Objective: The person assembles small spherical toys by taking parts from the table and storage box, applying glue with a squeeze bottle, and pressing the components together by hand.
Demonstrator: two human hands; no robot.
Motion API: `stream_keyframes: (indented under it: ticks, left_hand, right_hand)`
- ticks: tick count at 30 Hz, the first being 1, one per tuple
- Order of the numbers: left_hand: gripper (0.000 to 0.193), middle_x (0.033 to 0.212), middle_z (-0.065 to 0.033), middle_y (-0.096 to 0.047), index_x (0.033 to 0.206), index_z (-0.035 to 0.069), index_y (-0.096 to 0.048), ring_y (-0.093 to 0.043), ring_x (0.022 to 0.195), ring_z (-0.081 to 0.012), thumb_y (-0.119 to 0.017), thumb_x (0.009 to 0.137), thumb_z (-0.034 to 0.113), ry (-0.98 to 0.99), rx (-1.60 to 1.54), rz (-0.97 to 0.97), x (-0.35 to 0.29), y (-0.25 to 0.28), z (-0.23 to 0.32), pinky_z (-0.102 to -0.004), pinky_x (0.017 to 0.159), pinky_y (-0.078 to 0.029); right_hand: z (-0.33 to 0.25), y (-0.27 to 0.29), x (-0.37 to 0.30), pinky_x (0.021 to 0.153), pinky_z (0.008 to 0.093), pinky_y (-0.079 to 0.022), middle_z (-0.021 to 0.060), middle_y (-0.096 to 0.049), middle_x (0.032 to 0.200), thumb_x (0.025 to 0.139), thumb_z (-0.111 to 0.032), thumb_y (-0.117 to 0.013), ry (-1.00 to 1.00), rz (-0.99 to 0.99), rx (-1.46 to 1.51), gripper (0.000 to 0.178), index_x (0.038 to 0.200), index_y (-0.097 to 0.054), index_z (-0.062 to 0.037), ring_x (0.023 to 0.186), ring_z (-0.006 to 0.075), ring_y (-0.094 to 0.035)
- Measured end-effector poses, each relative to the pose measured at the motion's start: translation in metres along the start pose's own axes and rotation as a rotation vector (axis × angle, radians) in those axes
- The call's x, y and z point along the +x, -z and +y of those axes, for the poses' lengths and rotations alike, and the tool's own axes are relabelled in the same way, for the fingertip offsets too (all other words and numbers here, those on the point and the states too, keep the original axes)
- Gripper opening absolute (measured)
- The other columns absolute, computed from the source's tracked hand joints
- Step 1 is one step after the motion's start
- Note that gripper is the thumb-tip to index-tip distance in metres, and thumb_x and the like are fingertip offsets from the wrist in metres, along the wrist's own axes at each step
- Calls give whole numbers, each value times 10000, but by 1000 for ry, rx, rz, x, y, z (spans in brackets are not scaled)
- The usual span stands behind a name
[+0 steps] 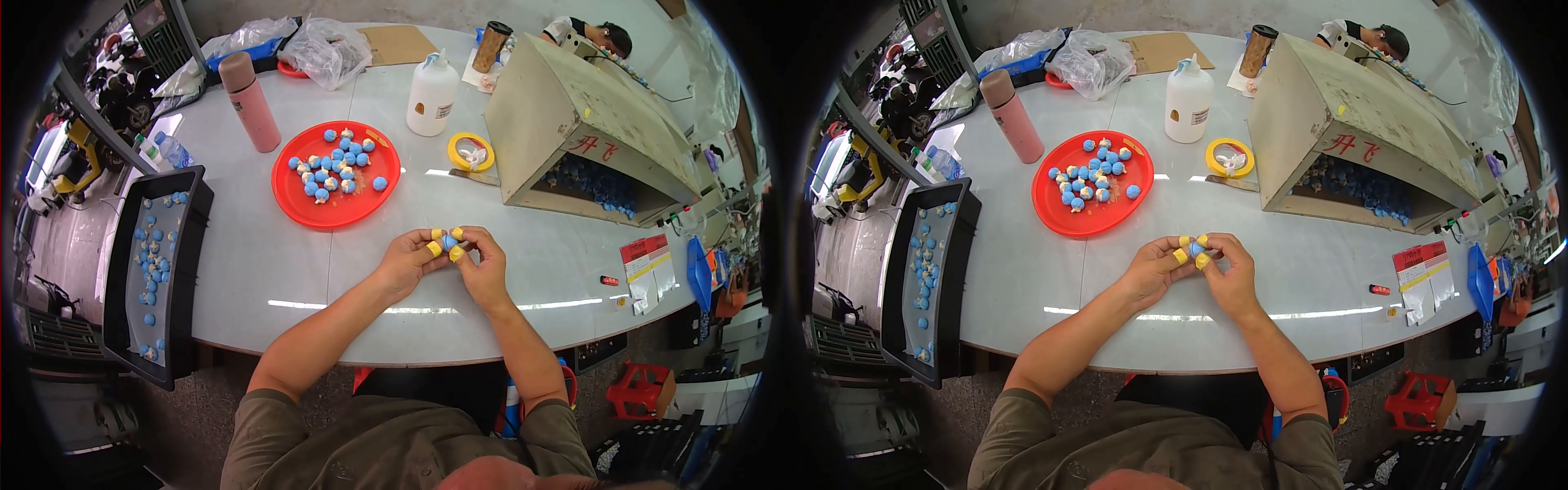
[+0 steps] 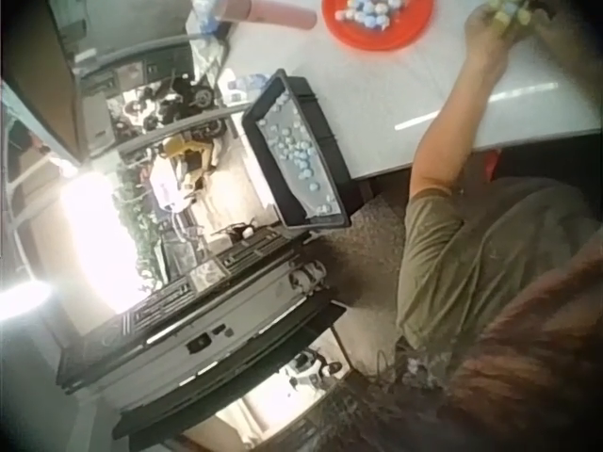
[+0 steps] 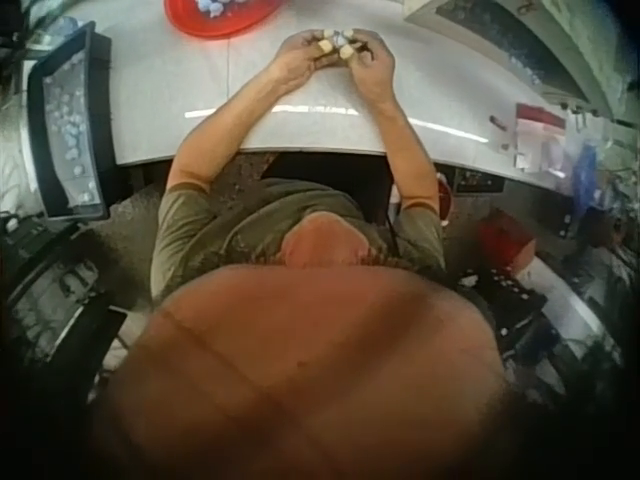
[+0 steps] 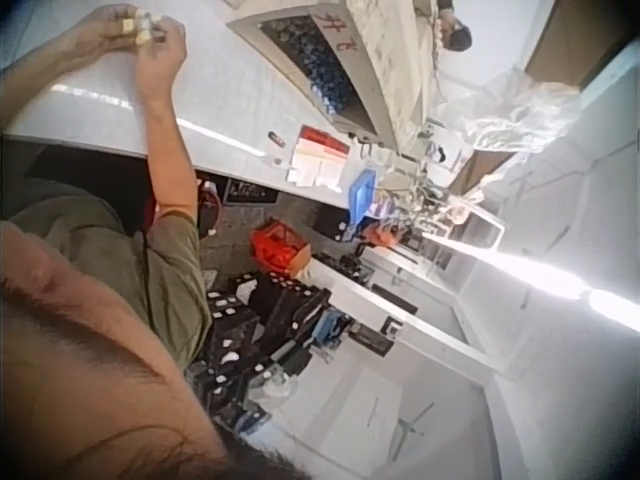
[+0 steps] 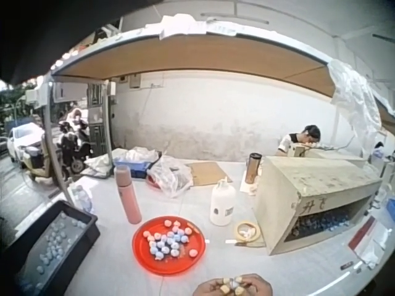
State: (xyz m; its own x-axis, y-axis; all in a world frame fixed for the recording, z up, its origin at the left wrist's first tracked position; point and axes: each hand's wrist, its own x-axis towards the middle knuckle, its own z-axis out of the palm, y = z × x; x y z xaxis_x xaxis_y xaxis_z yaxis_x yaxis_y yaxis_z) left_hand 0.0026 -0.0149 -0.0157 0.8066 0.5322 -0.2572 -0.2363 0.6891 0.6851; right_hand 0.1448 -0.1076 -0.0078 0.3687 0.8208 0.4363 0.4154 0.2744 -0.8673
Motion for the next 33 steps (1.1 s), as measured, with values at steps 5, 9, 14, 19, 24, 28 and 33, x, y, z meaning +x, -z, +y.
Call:
stream_keyframes:
  ticks: [5,9,14,19,24,28,33]
  left_hand:
    - [250,1142,-90,-588,1180,7,-516,-590,1067,-165,-559,944,76,-38,74,15,-1,0,-1,-318,953,-503]
    - [244,1124,-85,-595,1169,14,-526,-595,1050,-156,-572,940,85,-62,64,6,0,1,-4,-308,939,-507]
    - [244,1123,-81,-593,1164,10,-530,-595,1044,-155,-576,937,86,-55,64,18,0,0,-4,-306,934,-507]
    - [256,1134,-83,-585,1167,4,-527,-591,1053,-160,-584,933,92,-36,32,-1,0,-1,-2,-314,939,-504]
    - [249,1132,-83,-586,1162,5,-530,-591,1052,-164,-582,933,88,-57,58,4,-2,-1,-3,-320,939,-506]
    - [215,1108,-85,-587,1142,-5,-536,-599,1010,-152,-564,942,68,-72,33,-25,-4,-3,-3,-275,890,-528]
    - [212,1103,-83,-594,1131,-6,-550,-605,1012,-163,-576,936,74,-95,75,-3,-1,1,-6,-296,891,-532]
  right_hand:
    - [-2,-1,-1,766,279,-455,66,-632,1047,815,9,-662,-32,3,20,211,1017,-616,-30,923,157,-583]
    - [-2,0,-1,758,276,-454,60,-635,1040,817,10,-661,-29,5,4,202,1010,-620,-33,917,157,-585]
    - [-1,0,-1,760,273,-455,62,-636,1034,813,14,-662,-75,1,37,200,1004,-623,-34,915,159,-588]
    - [-3,-1,0,769,284,-471,81,-642,1019,790,43,-668,32,29,-61,210,984,-620,-23,891,177,-597]
    - [-4,0,0,805,295,-484,98,-645,1017,781,68,-664,60,11,-72,218,977,-617,-14,893,193,-608]
    - [-5,-1,-2,830,299,-487,106,-644,1017,780,74,-666,39,25,-17,214,972,-614,-6,912,201,-614]
    - [-4,1,-1,827,300,-487,104,-642,1005,780,63,-676,32,-9,-37,203,960,-608,-2,912,206,-616]
